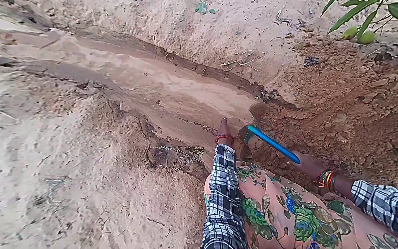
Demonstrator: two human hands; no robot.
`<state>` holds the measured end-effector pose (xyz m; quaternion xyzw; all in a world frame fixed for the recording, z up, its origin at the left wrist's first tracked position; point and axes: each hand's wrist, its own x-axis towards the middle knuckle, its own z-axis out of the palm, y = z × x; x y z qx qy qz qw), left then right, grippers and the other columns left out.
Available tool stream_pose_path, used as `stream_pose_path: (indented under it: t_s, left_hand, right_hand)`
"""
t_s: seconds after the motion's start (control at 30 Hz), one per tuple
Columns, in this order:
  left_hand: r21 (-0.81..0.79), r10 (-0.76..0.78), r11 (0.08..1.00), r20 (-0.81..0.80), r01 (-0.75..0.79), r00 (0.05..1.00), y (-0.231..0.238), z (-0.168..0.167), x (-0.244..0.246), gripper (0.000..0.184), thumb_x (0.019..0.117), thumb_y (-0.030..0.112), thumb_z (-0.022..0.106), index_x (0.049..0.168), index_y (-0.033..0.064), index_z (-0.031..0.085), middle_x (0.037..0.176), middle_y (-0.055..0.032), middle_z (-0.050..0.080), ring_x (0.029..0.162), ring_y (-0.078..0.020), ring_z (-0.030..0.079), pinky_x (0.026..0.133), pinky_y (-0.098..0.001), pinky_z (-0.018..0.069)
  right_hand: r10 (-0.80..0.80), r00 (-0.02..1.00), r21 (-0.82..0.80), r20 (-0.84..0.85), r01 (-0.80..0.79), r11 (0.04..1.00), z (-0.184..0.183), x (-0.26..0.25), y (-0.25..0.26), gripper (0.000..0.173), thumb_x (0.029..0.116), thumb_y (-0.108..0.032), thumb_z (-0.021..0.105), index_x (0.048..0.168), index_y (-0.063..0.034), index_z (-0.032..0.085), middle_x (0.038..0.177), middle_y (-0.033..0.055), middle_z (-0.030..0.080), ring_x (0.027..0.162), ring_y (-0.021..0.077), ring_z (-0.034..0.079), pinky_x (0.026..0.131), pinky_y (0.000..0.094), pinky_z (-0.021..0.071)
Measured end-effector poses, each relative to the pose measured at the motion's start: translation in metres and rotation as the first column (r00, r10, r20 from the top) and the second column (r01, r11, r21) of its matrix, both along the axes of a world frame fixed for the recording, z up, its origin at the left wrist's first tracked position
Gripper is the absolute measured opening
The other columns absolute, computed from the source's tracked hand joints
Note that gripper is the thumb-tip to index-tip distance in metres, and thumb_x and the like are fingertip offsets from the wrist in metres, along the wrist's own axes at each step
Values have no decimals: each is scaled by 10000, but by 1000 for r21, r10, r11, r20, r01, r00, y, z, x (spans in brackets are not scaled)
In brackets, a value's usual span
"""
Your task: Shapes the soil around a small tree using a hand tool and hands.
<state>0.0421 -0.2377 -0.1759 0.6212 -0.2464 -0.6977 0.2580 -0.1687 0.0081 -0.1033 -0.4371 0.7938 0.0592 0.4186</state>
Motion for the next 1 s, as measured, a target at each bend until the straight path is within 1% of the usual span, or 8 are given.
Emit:
stream_pose_path:
  t_s: [0.1, 0.23, 0.37, 0.43, 0.5, 0.63, 0.83, 1.0]
  left_hand:
    - [-38, -76, 996, 31, 77, 997, 1, -12, -4, 660, 1079, 542, 410, 1598, 137, 363, 1638, -144, 375, 1519, -354, 324, 1166, -670, 297]
    - [-44, -96, 994, 70, 99, 993, 4, -12, -3, 674, 1068, 572, 407, 1592, 149, 380, 1628, -141, 393, 1508, -358, 336, 1151, -671, 304]
    - [-43, -132, 990, 112, 137, 985, 4, -8, -5, 679, 1075, 571, 394, 1589, 127, 381, 1626, -169, 380, 1503, -379, 334, 1151, -681, 303]
    - [-53, -161, 984, 111, 168, 981, 3, -7, -4, 675, 1079, 564, 390, 1591, 125, 372, 1628, -171, 376, 1506, -381, 329, 1147, -692, 300]
    - [-63, -175, 981, 91, 181, 980, 2, -7, -2, 688, 1074, 560, 413, 1598, 117, 356, 1632, -177, 366, 1509, -386, 324, 1149, -699, 296]
    - [-37, -175, 983, 72, 178, 982, -3, -7, -4, 634, 1085, 475, 461, 1598, 116, 361, 1651, -174, 331, 1529, -365, 292, 1176, -675, 267]
    - [-109, -273, 953, 98, 283, 957, -3, -13, -11, 600, 1090, 387, 470, 1612, 126, 330, 1657, -161, 323, 1531, -364, 282, 1157, -691, 269]
    - [-147, -215, 964, 75, 224, 974, 0, -6, -13, 526, 1094, 381, 475, 1556, 133, 436, 1621, -147, 395, 1505, -352, 336, 1160, -655, 284]
  right_hand:
    - [-44, 999, -51, -2, 44, 998, 8, 5, -3, 428, 1049, -299, 620, 1287, 54, 576, 1054, 293, 666, 998, 444, 661, 908, 592, 498]
    - [-159, 985, -303, 73, 173, 937, 24, 21, -62, 472, 1041, -295, 634, 1368, 37, 565, 1092, 275, 673, 994, 403, 659, 920, 577, 501]
    - [-166, 983, -519, 78, 182, 835, 23, 28, -120, 448, 1037, -309, 644, 1317, 32, 568, 945, 259, 658, 825, 400, 645, 776, 583, 511]
    - [-127, 990, -453, 57, 139, 880, 9, 16, -125, 457, 1045, -290, 633, 1359, 31, 550, 1003, 283, 672, 883, 432, 666, 814, 603, 517]
    - [-67, 998, -252, 11, 68, 965, -1, -7, -113, 467, 1048, -257, 627, 1401, 33, 531, 1133, 309, 665, 1042, 463, 660, 933, 625, 498]
    - [-85, 995, -4, -52, 85, 996, 7, -36, -47, 528, 1065, -263, 589, 1475, 46, 462, 1298, 334, 607, 1221, 484, 593, 1051, 622, 432]
    - [-249, 962, 1, -114, 251, 968, 44, -50, 21, 512, 1050, -274, 620, 1449, 20, 495, 1225, 319, 636, 1146, 470, 623, 995, 631, 454]
    - [2, 987, 57, -161, 8, 998, 61, -39, 14, 406, 1053, -344, 601, 1297, -19, 591, 1059, 266, 680, 1010, 451, 665, 885, 639, 499]
